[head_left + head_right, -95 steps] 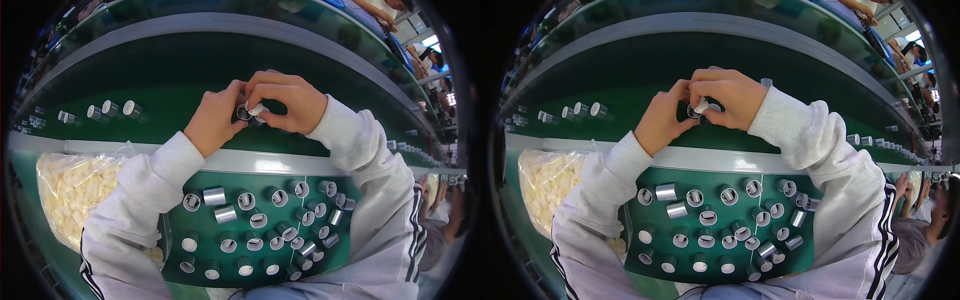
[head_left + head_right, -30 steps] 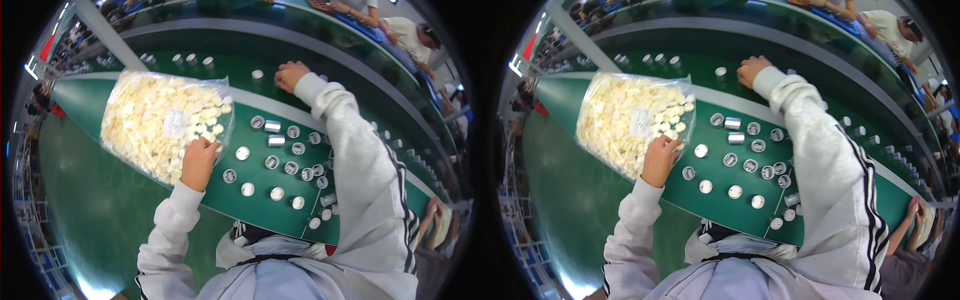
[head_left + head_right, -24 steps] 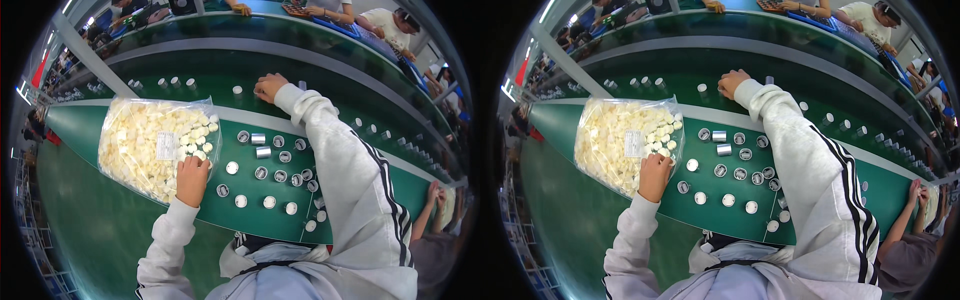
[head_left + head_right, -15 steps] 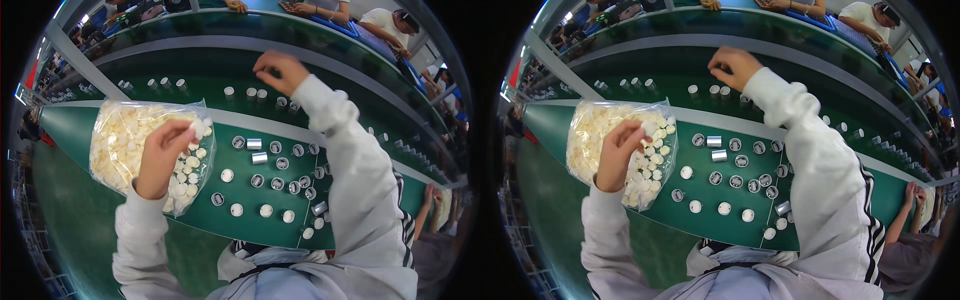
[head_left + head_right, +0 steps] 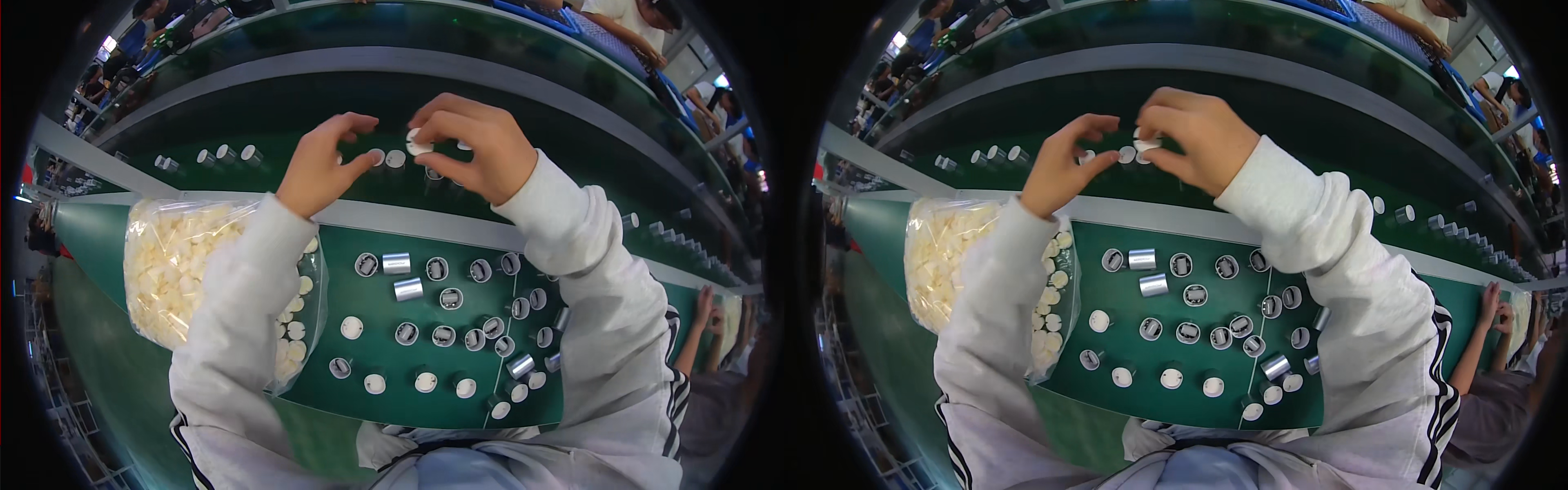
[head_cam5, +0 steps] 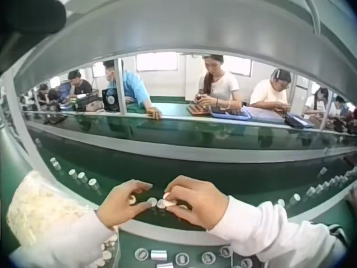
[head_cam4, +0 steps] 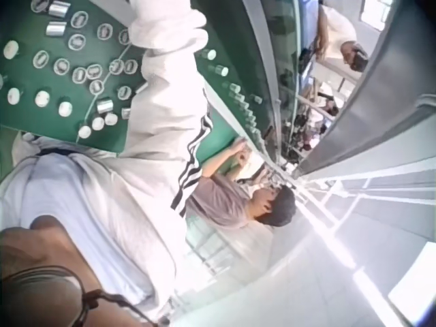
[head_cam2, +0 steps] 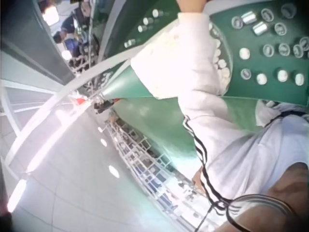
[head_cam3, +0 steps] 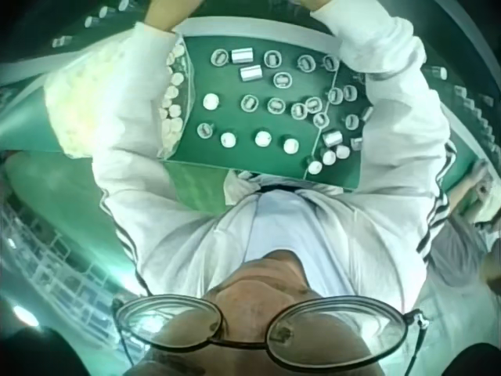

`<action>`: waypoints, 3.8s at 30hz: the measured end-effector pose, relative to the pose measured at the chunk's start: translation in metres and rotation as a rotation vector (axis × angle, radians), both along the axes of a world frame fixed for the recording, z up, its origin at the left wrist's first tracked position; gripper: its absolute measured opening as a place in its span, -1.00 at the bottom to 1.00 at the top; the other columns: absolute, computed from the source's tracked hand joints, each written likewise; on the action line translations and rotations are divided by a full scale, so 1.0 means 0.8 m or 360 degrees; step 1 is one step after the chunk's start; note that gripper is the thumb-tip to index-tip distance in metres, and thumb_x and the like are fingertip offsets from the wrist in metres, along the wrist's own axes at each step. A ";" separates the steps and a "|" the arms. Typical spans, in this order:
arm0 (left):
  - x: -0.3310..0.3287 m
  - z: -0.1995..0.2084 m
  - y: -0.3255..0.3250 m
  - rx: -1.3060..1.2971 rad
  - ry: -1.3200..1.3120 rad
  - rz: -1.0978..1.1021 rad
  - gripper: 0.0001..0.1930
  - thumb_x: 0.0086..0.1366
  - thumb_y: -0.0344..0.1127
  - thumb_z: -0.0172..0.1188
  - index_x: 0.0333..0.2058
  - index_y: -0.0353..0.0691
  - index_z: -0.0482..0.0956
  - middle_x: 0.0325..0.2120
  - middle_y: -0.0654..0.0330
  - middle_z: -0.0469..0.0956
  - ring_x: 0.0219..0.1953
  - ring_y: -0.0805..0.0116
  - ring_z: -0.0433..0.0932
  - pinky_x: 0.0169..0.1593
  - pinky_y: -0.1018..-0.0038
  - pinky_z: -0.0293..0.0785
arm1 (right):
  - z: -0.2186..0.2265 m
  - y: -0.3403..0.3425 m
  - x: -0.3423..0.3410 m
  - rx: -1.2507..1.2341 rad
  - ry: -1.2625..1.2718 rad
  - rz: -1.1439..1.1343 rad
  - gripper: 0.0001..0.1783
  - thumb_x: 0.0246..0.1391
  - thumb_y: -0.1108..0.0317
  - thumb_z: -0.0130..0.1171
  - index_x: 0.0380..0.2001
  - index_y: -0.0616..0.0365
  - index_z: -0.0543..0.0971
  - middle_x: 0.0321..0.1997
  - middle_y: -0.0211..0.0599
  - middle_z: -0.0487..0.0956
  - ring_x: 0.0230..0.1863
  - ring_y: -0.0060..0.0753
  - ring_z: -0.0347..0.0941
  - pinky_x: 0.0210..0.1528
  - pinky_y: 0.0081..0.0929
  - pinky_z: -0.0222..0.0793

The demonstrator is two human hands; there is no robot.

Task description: Assembling small white plastic components into metal housings on a production line.

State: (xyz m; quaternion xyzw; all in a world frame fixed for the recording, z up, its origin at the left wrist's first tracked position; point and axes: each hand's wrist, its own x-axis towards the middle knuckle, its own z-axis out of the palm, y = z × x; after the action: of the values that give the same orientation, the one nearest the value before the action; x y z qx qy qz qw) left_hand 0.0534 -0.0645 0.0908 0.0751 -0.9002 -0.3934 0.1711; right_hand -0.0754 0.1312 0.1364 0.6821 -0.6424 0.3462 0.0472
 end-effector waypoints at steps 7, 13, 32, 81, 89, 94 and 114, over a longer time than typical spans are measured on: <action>-0.052 -0.075 0.029 -0.0760 0.0248 -0.0514 -0.27 -0.05 -0.28 0.44 0.13 -0.08 0.33 0.06 0.18 0.48 0.24 0.20 0.31 0.34 0.05 -0.01 | -0.079 0.018 -0.040 0.0276 -0.0275 -0.0135 -0.75 -0.16 0.52 0.35 -0.34 0.21 0.57 -0.19 -0.20 0.58 -0.18 -0.06 0.54 -0.10 -0.33 0.47; -0.063 -0.087 0.037 -0.0439 -0.0014 -0.0331 -0.26 0.01 -0.28 0.43 0.17 -0.04 0.27 -0.25 0.32 0.65 0.12 0.26 0.45 0.34 -0.04 -0.08 | -0.104 0.009 -0.040 0.0354 -0.0318 -0.0115 -0.75 -0.15 0.53 0.34 -0.34 0.18 0.54 -0.20 -0.23 0.57 -0.18 -0.05 0.54 -0.14 -0.30 0.47; -0.055 -0.089 0.029 -0.0419 -0.0041 -0.0232 -0.28 0.06 -0.33 0.40 0.18 -0.06 0.24 -0.24 0.22 0.68 0.03 0.19 0.55 0.32 -0.13 -0.08 | -0.123 -0.020 -0.041 0.0397 0.0151 -0.0078 -0.82 -0.09 0.45 0.32 -0.36 0.17 0.58 -0.28 -0.23 0.51 -0.22 -0.14 0.46 -0.20 -0.27 0.43; 0.263 -0.076 0.039 -0.1212 -0.0364 0.0383 -0.73 0.00 -0.42 0.36 -0.27 -0.16 0.55 -0.46 0.18 0.55 -0.28 0.15 0.51 -0.20 0.30 0.40 | -0.010 0.003 0.114 0.0343 0.0067 0.0330 -0.88 -0.01 0.44 0.25 -0.35 0.20 0.58 -0.23 -0.19 0.51 -0.20 -0.08 0.49 -0.14 -0.30 0.40; 0.245 0.012 0.053 0.1302 -0.0241 0.0267 -0.62 0.24 -0.50 0.21 0.04 -0.36 0.44 -0.34 0.11 0.65 -0.27 0.46 0.59 -0.13 0.55 0.46 | -0.006 0.012 0.161 0.0102 -0.0194 0.0388 -0.67 -0.13 0.55 0.30 -0.20 0.20 0.54 -0.13 -0.17 0.49 -0.13 -0.07 0.48 -0.12 -0.28 0.43; 0.208 0.035 0.069 0.1411 -0.0311 -0.0079 -0.50 0.24 -0.57 0.16 0.15 -0.34 0.29 -0.31 0.07 0.65 -0.22 0.40 0.61 -0.06 0.52 0.47 | -0.030 0.007 0.170 0.0064 0.0084 0.0476 -0.63 -0.22 0.57 0.30 -0.24 0.16 0.51 -0.10 -0.21 0.47 -0.10 -0.09 0.47 -0.09 -0.26 0.43; -0.021 0.003 0.041 0.0453 0.0298 -0.0449 -0.61 0.11 -0.57 0.22 -0.04 -0.20 0.57 0.03 0.12 0.55 0.02 0.20 0.51 0.11 0.30 0.38 | -0.020 0.024 -0.008 0.0031 -0.1515 -0.0412 -0.75 0.03 0.47 0.29 -0.21 0.32 0.55 -0.20 -0.18 0.63 -0.12 -0.39 0.58 -0.01 -0.49 0.47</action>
State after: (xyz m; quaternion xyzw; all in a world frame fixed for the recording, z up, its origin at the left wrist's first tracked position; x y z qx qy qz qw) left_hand 0.0368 -0.0317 0.0934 -0.0649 -0.8173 -0.5419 0.1848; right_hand -0.0820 0.1507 0.1207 0.3633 -0.6753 0.6047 -0.2151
